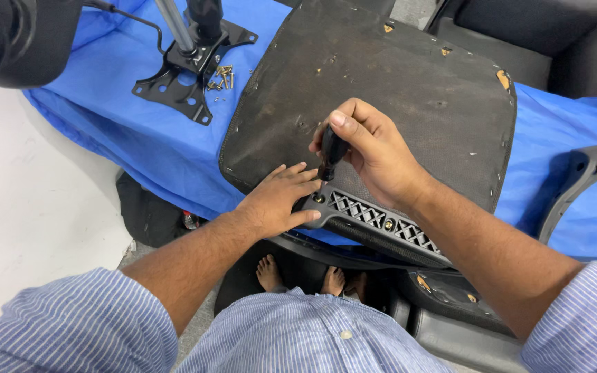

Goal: The person uses a screwdriver to remove screws from a plastic frame attached to a black seat cushion. They detach the frame and set it aside, then flip the seat cushion over to access the underside and continue removing screws from another plastic component.

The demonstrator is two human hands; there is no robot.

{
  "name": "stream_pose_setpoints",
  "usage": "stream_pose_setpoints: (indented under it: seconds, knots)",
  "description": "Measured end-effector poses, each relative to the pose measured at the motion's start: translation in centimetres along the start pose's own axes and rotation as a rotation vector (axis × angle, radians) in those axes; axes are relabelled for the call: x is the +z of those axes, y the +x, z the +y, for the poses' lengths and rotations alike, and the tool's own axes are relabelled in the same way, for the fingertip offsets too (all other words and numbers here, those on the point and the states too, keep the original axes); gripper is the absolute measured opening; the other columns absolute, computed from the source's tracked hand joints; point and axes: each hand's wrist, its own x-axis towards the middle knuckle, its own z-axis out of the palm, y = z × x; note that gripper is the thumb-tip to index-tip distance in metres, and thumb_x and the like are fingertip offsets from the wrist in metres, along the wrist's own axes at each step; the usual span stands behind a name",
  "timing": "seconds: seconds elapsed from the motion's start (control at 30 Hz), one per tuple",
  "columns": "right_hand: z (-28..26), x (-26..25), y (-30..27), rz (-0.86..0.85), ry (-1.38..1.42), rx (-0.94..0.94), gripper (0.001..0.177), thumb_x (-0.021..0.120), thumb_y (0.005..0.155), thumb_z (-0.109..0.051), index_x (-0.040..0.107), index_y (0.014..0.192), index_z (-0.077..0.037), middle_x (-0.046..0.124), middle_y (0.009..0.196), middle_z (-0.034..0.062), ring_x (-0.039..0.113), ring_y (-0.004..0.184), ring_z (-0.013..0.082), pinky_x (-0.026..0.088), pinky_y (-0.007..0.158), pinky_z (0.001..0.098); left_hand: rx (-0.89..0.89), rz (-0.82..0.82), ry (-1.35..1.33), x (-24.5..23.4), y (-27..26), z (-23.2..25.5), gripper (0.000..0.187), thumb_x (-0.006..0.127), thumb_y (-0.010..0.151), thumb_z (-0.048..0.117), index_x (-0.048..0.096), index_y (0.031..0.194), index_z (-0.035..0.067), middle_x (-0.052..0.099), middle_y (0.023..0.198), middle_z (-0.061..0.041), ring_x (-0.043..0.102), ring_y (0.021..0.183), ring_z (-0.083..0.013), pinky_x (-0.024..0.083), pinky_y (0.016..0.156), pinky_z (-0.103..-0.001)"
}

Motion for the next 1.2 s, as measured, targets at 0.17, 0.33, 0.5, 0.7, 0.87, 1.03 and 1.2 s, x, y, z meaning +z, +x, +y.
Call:
stream_pose_setpoints:
  seconds: [0.17, 0.33, 0.5, 0.7, 0.87, 1.03, 1.2]
  knots:
    - [-0.8, -0.3, -0.4, -0.054, -0.033, 0.027, 0.032, 0.056, 0.103, -0.037, 0.063, 0.104, -0.006, 0.071, 0.102, 0.0114, 0.067, 0.098, 0.0200, 0.056, 0.092, 0.0385, -0.102, -0.115, 0.005, -0.6, 0.4, 0.6, 0.066, 0.066, 0.091, 0.047, 0.050, 0.146, 0.015, 0.036, 0.162, -0.004, 0.021, 0.154, -0.0251, 0.015, 0.125, -0.051]
    - [-0.6, -0.6, -0.4, -0.088, 0.008, 0.032, 0.036, 0.049, 0.107, -0.036, 0.064, 0.098, -0.004, 0.068, 0.098, 0.0097, 0.066, 0.098, 0.0202, 0.054, 0.095, 0.0371, -0.123, -0.135, -0.010, -1.1, 0.6, 1.0, 0.068, 0.067, 0.090, 0.046, 0.048, 0.149, 0.018, 0.034, 0.163, -0.003, 0.020, 0.155, -0.0247, 0.014, 0.125, -0.052]
    - [1.0, 0.3, -1.0, 0.036, 0.069, -0.063, 0.034, 0.047, 0.110, -0.039, 0.059, 0.106, -0.008, 0.058, 0.092, 0.0072, 0.060, 0.089, 0.0192, 0.051, 0.084, 0.0360, -0.139, -0.111, -0.018, -0.6, 0.3, 1.4, 0.067, 0.067, 0.091, 0.044, 0.047, 0.150, 0.020, 0.033, 0.164, -0.002, 0.020, 0.154, -0.0248, 0.014, 0.125, -0.052]
    - [1.4, 0.7, -1.8, 0.181, 0.019, -0.112, 0.034, 0.051, 0.109, -0.039, 0.058, 0.102, -0.006, 0.065, 0.094, 0.0090, 0.062, 0.091, 0.0185, 0.054, 0.084, 0.0337, -0.168, -0.115, -0.040, -0.7, 0.2, 1.8, 0.067, 0.066, 0.092, 0.043, 0.044, 0.151, 0.022, 0.032, 0.164, -0.002, 0.018, 0.155, -0.0251, 0.012, 0.125, -0.053]
    - [0.3, -1.3, -1.0, -0.049, 0.064, -0.015, 0.037, 0.045, 0.109, -0.034, 0.062, 0.100, -0.003, 0.065, 0.092, 0.0085, 0.063, 0.092, 0.0193, 0.054, 0.089, 0.0367, -0.182, -0.156, -0.041, -1.0, 0.5, 1.8, 0.068, 0.066, 0.092, 0.042, 0.043, 0.152, 0.022, 0.031, 0.164, -0.002, 0.017, 0.155, -0.0255, 0.012, 0.125, -0.054]
    - [-0.1, -1.8, 0.8, -0.218, 0.050, 0.050, 0.038, 0.042, 0.111, -0.034, 0.061, 0.100, -0.003, 0.063, 0.089, 0.0086, 0.061, 0.089, 0.0204, 0.052, 0.088, 0.0379, -0.208, -0.175, -0.015, -0.9, 0.7, 2.0, 0.066, 0.064, 0.093, 0.044, 0.045, 0.151, 0.017, 0.030, 0.165, 0.000, 0.015, 0.156, -0.0228, 0.011, 0.126, -0.051]
    - [0.1, -1.0, 0.0, -0.100, 0.068, 0.076, 0.029, 0.046, 0.105, -0.038, 0.055, 0.104, -0.011, 0.067, 0.096, 0.0053, 0.065, 0.097, 0.0176, 0.053, 0.089, 0.0356, -0.208, -0.171, -0.005, -1.0, 0.5, 2.2, 0.066, 0.063, 0.095, 0.045, 0.045, 0.150, 0.015, 0.029, 0.166, 0.000, 0.014, 0.156, -0.0224, 0.011, 0.126, -0.050]
